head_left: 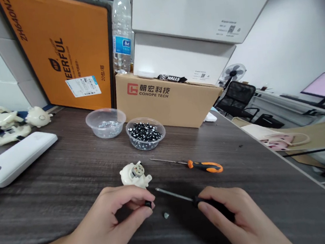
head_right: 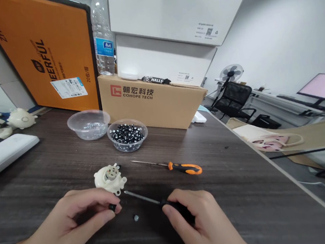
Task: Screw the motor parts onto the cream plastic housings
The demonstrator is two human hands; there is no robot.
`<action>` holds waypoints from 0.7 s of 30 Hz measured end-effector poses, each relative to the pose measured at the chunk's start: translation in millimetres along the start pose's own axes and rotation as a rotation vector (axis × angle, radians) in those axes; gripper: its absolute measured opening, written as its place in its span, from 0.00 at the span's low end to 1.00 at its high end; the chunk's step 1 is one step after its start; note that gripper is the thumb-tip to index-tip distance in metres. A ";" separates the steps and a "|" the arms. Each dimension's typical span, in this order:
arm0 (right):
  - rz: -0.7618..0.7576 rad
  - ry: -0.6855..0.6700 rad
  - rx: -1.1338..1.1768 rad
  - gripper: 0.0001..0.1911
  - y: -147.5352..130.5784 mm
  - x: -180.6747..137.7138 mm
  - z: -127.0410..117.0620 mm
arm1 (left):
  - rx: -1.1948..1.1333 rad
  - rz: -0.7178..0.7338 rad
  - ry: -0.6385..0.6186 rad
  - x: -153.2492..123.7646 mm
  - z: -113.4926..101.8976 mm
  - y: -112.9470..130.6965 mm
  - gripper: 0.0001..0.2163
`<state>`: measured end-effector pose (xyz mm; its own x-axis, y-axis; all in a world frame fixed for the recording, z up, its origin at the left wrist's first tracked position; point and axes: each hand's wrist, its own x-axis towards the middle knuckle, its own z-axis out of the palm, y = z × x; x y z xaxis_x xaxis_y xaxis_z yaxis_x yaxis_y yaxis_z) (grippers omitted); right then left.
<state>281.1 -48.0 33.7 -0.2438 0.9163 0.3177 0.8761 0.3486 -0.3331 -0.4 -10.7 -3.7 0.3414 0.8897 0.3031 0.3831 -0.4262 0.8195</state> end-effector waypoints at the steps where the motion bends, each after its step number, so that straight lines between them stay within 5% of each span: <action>1: 0.002 0.000 0.007 0.14 0.5 -1.0 0.6 | -0.022 0.008 -0.009 0.8 -0.5 0.4 0.09; 11: 0.020 0.004 0.042 0.17 -3.2 -1.7 -1.0 | -0.144 0.178 -0.064 -4.4 -2.3 -1.9 0.10; 16: 0.018 0.053 0.049 0.18 -1.8 -3.6 0.9 | -0.101 0.088 0.029 -11.7 0.3 -6.5 0.14; 21: -0.012 0.124 0.040 0.18 1.9 -6.6 3.0 | -0.197 -0.151 -0.068 -4.5 2.6 -3.2 0.03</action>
<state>283.1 -52.8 28.4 -0.1986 0.8816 0.4282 0.8555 0.3691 -0.3632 -0.9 -13.8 -9.0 0.3525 0.9250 0.1421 0.2619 -0.2433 0.9339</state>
